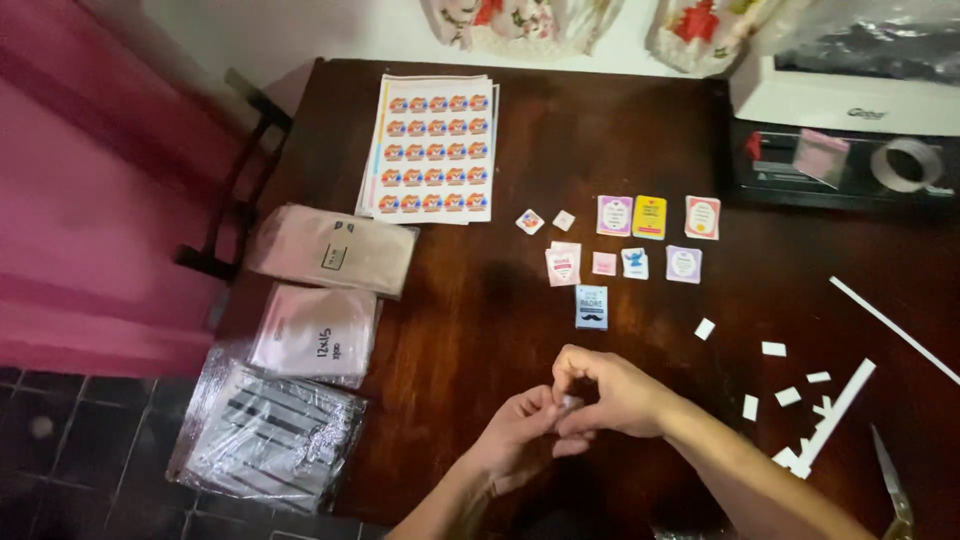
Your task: The person folds small, colorful printed paper squares into compact shapes by hand. They repeatedly pick up a square, fold it in half, and then fold it again, placing the finished items on the table. The person also handles a roll of tape and a pair of scissors on the table.
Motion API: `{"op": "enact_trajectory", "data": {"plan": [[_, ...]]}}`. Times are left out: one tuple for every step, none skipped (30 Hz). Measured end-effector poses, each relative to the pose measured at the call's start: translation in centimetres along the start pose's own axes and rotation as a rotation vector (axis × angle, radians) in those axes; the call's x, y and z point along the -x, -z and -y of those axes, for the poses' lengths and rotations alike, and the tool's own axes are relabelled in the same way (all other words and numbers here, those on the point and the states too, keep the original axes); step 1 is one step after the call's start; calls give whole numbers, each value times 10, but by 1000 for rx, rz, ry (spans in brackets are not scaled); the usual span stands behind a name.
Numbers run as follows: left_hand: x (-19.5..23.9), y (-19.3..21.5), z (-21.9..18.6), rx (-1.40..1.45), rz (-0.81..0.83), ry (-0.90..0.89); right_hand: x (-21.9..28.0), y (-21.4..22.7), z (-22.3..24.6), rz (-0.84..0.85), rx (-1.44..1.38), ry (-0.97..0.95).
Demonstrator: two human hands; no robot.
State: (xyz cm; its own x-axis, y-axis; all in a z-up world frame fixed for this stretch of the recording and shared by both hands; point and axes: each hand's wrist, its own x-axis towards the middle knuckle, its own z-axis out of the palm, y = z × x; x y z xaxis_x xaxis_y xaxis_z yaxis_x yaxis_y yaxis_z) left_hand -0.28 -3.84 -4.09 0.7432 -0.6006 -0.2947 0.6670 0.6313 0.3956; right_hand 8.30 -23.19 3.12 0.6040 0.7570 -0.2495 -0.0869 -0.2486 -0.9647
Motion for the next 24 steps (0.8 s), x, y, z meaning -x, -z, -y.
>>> {"op": "enact_trajectory", "data": {"plan": [[1,-6,2,-7,4,7,5,-3,-5,-10,-1,3],[2,-10,3,-11,-92,1,7,-7,-9,-96,32,-30],[4,-14,4,-16,-188,-5,10,-11,-13,-183,64,-64],[5,-18,5,-20,-184,-1,13,-15,-18,-190,64,-62],[7,-21,5,-34,-229,5,16,-19,-23,-240,-8,-26],[8,-24,6,-45,-274,11,19,-23,-28,-288,-80,9],[7,-25,6,-47,-270,14,22,-27,-25,-294,-79,9],[7,-26,7,-36,-281,18,25,-30,-21,-339,-136,-70],[7,-26,8,-24,-292,21,27,-34,-18,-383,-193,-148],[8,-30,6,-23,-290,22,29,-38,-19,-385,-192,-150],[8,-34,4,0,-283,6,31,-42,-20,-444,-17,-14],[9,-38,2,23,-277,-10,33,-46,-21,-499,158,122],[8,-29,8,25,-277,-9,33,-50,-17,-498,158,120],[7,-20,13,38,-242,-56,33,-55,-14,-564,378,247],[6,-11,18,51,-207,-104,33,-59,-10,-623,598,375],[7,-17,13,51,-206,-103,33,-61,-10,-624,599,374],[9,-23,9,44,-214,-70,34,-62,-11,-621,629,438],[11,-29,5,38,-222,-37,34,-63,-11,-616,659,503],[12,-25,6,38,-222,-36,34,-64,-11,-616,659,502],[13,-21,6,32,-145,-52,34,-63,-11,-609,602,446],[13,-17,6,25,-67,-67,34,-63,-10,-602,545,390],[14,-23,3,27,-66,-67,33,-62,-12,-601,547,388],[15,-28,0,37,-79,-57,33,-62,-13,-601,542,412],[17,-33,-3,49,-93,-49,32,-61,-14,-598,538,437]]}}
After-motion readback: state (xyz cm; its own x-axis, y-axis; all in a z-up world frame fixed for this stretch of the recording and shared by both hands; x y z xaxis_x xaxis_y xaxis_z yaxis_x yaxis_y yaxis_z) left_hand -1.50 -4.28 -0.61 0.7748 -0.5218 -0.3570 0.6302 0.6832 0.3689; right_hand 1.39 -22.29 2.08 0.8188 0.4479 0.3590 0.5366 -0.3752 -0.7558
